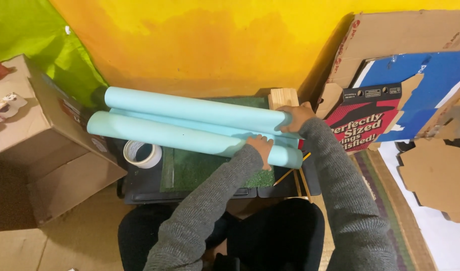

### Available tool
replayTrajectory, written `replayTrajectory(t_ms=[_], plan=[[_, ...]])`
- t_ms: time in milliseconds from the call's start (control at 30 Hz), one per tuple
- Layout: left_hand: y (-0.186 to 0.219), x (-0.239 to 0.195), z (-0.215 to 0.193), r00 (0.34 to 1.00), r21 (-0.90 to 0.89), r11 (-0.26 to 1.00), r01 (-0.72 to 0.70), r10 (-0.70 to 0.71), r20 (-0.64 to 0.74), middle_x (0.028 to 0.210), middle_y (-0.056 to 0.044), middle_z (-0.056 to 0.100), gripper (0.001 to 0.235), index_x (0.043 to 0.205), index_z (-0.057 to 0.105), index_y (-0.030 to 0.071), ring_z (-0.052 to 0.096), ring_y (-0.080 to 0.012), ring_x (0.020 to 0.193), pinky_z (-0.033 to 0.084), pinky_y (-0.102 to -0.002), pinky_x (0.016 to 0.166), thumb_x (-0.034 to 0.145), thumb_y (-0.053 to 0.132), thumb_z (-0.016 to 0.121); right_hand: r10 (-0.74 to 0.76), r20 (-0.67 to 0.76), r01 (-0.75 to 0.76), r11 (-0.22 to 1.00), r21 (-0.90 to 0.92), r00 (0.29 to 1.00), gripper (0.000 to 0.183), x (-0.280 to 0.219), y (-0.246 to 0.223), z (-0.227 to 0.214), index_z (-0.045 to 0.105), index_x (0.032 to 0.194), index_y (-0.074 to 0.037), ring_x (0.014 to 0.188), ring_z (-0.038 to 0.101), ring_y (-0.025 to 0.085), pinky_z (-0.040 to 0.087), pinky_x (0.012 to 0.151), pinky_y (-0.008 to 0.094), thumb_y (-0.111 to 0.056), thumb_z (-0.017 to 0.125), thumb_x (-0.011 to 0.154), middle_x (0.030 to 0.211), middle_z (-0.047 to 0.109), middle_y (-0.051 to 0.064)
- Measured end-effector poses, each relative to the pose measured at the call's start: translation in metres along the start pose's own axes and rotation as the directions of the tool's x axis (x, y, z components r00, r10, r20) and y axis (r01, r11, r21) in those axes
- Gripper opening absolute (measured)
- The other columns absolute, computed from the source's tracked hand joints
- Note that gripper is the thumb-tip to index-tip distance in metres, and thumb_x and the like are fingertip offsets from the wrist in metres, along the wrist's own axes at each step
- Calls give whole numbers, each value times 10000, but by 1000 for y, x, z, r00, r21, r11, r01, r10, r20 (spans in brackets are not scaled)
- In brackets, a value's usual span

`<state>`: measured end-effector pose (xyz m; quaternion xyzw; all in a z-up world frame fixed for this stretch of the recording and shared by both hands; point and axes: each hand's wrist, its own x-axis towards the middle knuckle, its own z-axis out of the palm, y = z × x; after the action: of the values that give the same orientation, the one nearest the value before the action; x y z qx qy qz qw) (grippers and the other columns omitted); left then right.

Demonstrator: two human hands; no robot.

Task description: Measuring, marking, and rolling light blue paper around cardboard tubes for a craft project.

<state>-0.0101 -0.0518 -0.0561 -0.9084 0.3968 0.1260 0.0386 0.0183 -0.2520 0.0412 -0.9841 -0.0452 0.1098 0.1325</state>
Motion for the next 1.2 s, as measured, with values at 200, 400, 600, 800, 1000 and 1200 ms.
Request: replayTrajectory(t_ms=[200,400,600,800,1000,1200], plan=[[-3,-2,-2,1000,-49,999,-1,0,-28,1217,-146,653,998,1448,467,66,621,-290,1157,518,-509,904,697,669,726,22,-32,-21,999,34,999,709,2,-4,3,628,1414,-351,1342,438,408,391,1149,413,-464,798,735,1239,721,202],[-3,-2,-6,1000,-41,999,5,-5,14,1264,-149,655,974,1443,471,45,591,-304,1228,497,-536,976,718,646,720,12,-15,-12,1000,7,1000,743,8,4,8,592,1453,-386,1357,443,367,302,1197,388,-490,784,742,1282,714,164],[8,-39,-55,1000,-1,1000,17,-17,-24,1443,-161,471,852,1387,550,42,383,-292,1382,372,-479,1098,767,596,734,-89,-22,89,996,31,996,734,-3,1,7,487,1502,-353,1369,515,299,130,1215,423,-439,696,804,1377,678,106],[6,-24,-34,999,-16,999,47,-47,-13,1450,-143,422,896,1428,501,66,330,-276,1377,340,-538,1071,762,619,730,-197,-421,181,980,-77,885,599,-47,5,18,565,1447,-215,1345,506,276,306,1093,515,-364,739,892,1401,615,122],[7,-27,-41,999,-24,998,51,-50,18,1450,-146,418,925,1470,455,63,317,-280,1380,332,-560,1048,782,624,712,555,-161,-516,825,231,816,331,-97,95,96,791,1074,-254,1073,732,314,573,872,480,-472,621,893,1072,798,58],[5,-22,-38,998,-48,998,51,-50,24,1390,-122,437,910,1458,458,69,339,-257,1345,310,-555,1034,773,605,725,585,69,-566,740,363,808,272,-89,80,125,814,949,-114,830,770,325,583,722,444,-288,624,861,808,791,121]])
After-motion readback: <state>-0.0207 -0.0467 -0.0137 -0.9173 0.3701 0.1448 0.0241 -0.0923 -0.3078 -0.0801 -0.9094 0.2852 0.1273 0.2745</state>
